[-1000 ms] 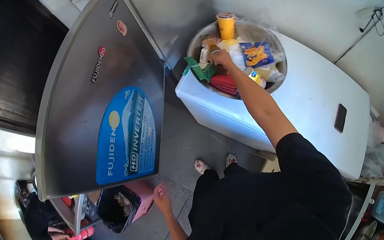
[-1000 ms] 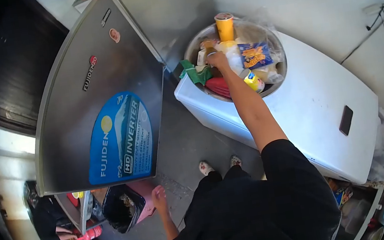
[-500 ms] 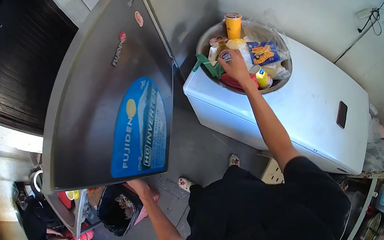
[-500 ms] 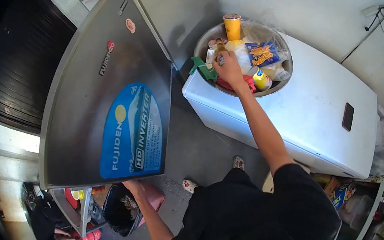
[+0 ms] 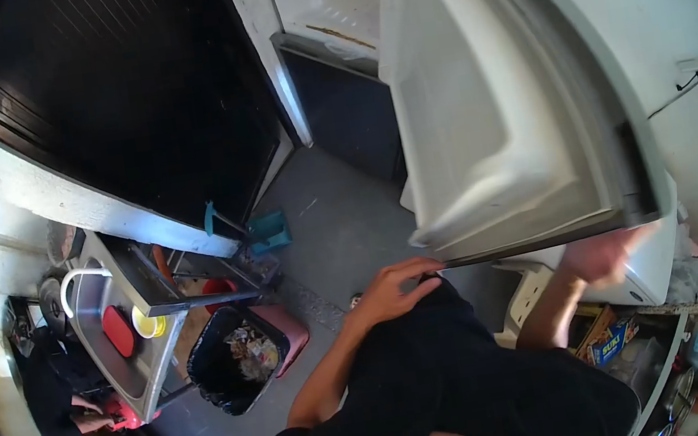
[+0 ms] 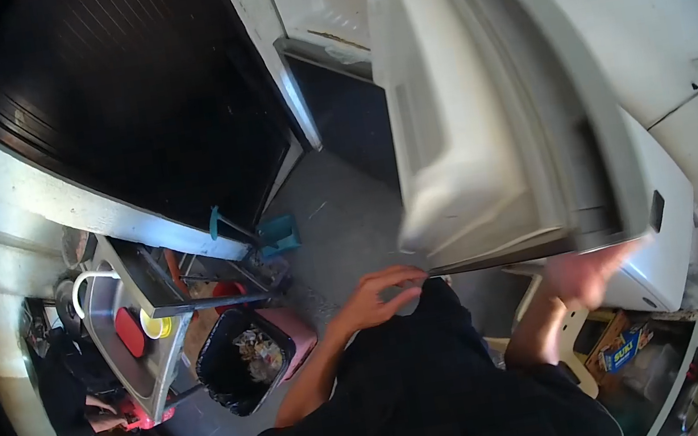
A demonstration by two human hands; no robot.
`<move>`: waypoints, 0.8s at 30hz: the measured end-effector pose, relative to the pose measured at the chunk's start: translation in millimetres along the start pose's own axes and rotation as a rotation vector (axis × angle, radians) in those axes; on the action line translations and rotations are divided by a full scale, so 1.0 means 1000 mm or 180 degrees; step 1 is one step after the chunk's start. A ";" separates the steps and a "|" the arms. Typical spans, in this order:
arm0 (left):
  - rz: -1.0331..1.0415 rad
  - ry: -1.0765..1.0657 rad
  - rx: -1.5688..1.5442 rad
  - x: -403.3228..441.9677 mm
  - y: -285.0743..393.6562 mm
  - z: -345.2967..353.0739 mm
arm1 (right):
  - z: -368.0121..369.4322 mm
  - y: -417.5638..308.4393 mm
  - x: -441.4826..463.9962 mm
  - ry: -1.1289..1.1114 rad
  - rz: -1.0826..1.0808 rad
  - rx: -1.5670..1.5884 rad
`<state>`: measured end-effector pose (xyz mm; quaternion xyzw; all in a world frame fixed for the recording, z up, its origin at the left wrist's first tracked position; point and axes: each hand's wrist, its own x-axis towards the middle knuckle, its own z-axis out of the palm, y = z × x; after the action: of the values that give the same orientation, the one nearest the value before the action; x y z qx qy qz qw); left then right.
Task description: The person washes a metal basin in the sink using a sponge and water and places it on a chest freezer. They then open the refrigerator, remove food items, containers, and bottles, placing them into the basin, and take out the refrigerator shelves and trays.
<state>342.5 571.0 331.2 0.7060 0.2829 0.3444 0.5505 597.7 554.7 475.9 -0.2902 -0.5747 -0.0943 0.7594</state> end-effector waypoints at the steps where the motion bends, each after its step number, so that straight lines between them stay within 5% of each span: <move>1: 0.0061 -0.0445 0.0093 0.001 -0.001 -0.010 | 0.010 -0.011 0.019 -0.0074 -0.0463 0.0117; 6: -0.0035 -0.0451 0.0039 0.023 -0.028 -0.063 | 0.035 -0.029 0.065 -0.0338 -0.1022 -0.1977; 8: -0.0069 -0.0313 0.0053 0.040 -0.038 -0.090 | 0.032 -0.014 0.063 -0.0542 -0.0813 -0.1130; 12: 0.0040 0.0007 0.0546 0.092 -0.066 -0.154 | 0.013 -0.016 0.064 -0.0959 -0.0984 -0.1382; 15: 0.0318 0.0128 0.1239 0.144 -0.091 -0.208 | 0.025 -0.010 0.051 -0.0479 -0.0878 -0.0931; 24: 0.0310 0.0098 0.3244 0.372 -0.200 -0.388 | 0.057 -0.007 0.010 0.0188 -0.0372 -0.1736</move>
<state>253.2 1133.6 263.1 0.8919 0.3897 0.1983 0.1155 550.7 582.3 497.4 -0.4474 -0.5214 -0.2976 0.6629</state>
